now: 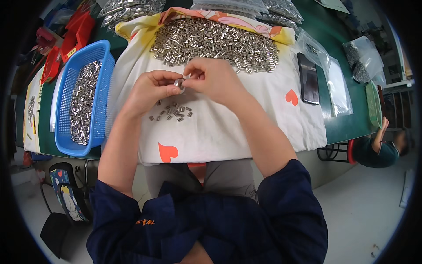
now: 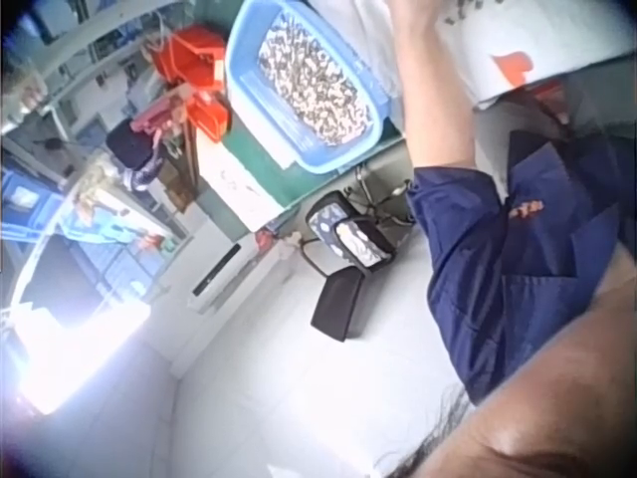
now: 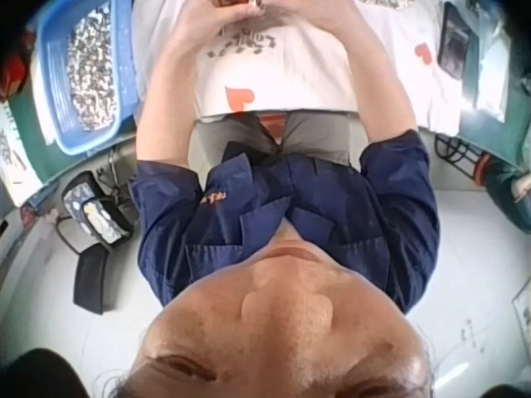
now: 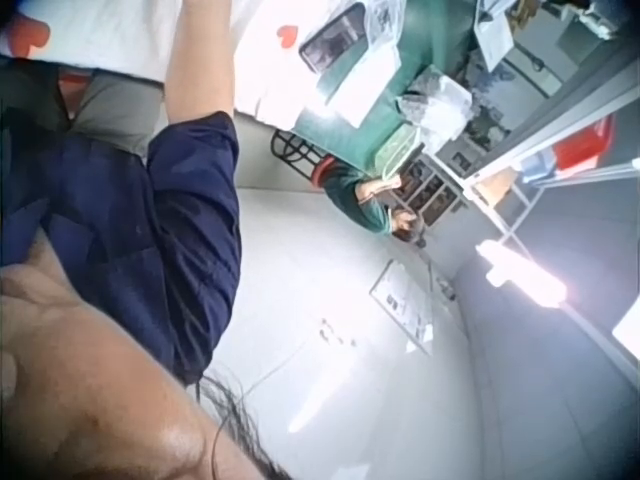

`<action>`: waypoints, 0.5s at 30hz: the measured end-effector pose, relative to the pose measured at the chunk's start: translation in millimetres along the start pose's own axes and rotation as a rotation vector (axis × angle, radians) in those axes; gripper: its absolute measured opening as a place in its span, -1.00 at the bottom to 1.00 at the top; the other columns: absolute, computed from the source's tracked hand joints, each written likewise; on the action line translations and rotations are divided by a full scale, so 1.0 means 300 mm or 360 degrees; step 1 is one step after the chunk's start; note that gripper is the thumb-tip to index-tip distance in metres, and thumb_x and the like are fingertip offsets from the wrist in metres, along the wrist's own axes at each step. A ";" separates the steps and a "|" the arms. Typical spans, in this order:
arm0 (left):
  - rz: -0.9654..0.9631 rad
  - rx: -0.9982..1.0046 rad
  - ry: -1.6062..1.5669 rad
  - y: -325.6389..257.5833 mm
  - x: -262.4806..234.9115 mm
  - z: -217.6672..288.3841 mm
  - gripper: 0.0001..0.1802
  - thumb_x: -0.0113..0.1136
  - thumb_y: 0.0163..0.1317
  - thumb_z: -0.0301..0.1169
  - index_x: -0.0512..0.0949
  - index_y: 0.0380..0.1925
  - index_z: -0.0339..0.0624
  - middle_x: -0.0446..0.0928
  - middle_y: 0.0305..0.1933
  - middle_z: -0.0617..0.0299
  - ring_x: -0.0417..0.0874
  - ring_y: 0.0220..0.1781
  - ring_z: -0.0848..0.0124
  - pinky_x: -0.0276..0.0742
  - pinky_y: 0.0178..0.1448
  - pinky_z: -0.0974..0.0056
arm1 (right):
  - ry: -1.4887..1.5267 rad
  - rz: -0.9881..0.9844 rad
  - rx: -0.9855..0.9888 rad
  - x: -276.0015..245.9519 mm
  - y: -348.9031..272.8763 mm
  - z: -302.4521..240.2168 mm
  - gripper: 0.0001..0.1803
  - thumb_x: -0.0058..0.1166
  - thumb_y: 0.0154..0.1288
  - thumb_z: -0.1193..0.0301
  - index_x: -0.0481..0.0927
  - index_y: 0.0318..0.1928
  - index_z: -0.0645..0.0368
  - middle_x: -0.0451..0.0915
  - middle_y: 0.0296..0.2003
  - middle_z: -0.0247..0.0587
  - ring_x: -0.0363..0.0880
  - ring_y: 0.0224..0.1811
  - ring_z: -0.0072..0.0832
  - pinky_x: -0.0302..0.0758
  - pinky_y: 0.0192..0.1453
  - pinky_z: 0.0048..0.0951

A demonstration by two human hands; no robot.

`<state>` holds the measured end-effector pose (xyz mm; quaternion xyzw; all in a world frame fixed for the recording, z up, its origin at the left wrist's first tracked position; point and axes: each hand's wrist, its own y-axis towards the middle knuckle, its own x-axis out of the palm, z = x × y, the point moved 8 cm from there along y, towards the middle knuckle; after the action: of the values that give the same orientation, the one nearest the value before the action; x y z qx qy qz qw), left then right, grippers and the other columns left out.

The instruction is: The recorder is manually inspecting and sorting small metal zipper pullers or hardware components at a manufacturing workbench.

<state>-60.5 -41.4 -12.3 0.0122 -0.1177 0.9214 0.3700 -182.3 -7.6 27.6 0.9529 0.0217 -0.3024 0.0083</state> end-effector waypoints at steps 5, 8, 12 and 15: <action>-0.0028 -0.0073 0.0080 -0.001 0.011 -0.003 -0.68 0.24 -0.03 -0.57 0.50 -0.20 -0.37 0.56 -0.35 0.23 0.55 -0.32 0.57 0.47 -0.21 0.49 | -0.0643 0.0297 -0.0224 -0.081 0.030 0.045 -0.85 0.07 -0.02 0.49 0.58 -0.35 0.20 0.54 -0.45 -0.23 0.50 -0.39 -0.42 0.42 -0.26 -0.45; -0.0039 -0.0055 0.0081 0.002 0.012 -0.011 -0.67 0.23 -0.03 -0.57 0.50 -0.19 -0.36 0.56 -0.35 0.24 0.55 -0.32 0.58 0.46 -0.22 0.50 | -0.0792 0.0416 -0.0394 -0.041 0.043 0.055 -0.92 0.04 -0.03 0.47 0.59 -0.46 0.10 0.52 -0.47 -0.21 0.48 -0.33 -0.27 0.39 -0.19 -0.29; 0.0007 -0.0029 0.0021 0.006 -0.002 -0.015 -0.68 0.21 0.00 -0.55 0.50 -0.18 -0.35 0.56 -0.35 0.24 0.55 -0.33 0.58 0.46 -0.23 0.51 | -0.0957 0.0353 -0.0335 -0.024 0.042 0.045 -0.91 0.05 -0.03 0.48 0.57 -0.47 0.20 0.52 -0.46 -0.19 0.47 -0.31 -0.25 0.38 -0.19 -0.29; 0.0023 -0.0035 0.0024 0.008 -0.001 -0.011 -0.69 0.20 0.01 -0.54 0.49 -0.18 -0.34 0.56 -0.35 0.23 0.55 -0.33 0.58 0.47 -0.24 0.50 | -0.0926 0.0409 -0.0387 -0.029 0.039 0.055 -0.93 0.05 -0.03 0.47 0.60 -0.49 0.09 0.52 -0.44 -0.19 0.47 -0.30 -0.28 0.37 -0.17 -0.26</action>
<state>-61.7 -42.5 -16.1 0.0004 -0.1251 0.9228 0.3644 -198.5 -20.1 19.1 0.8137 -0.0660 -0.5532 0.1656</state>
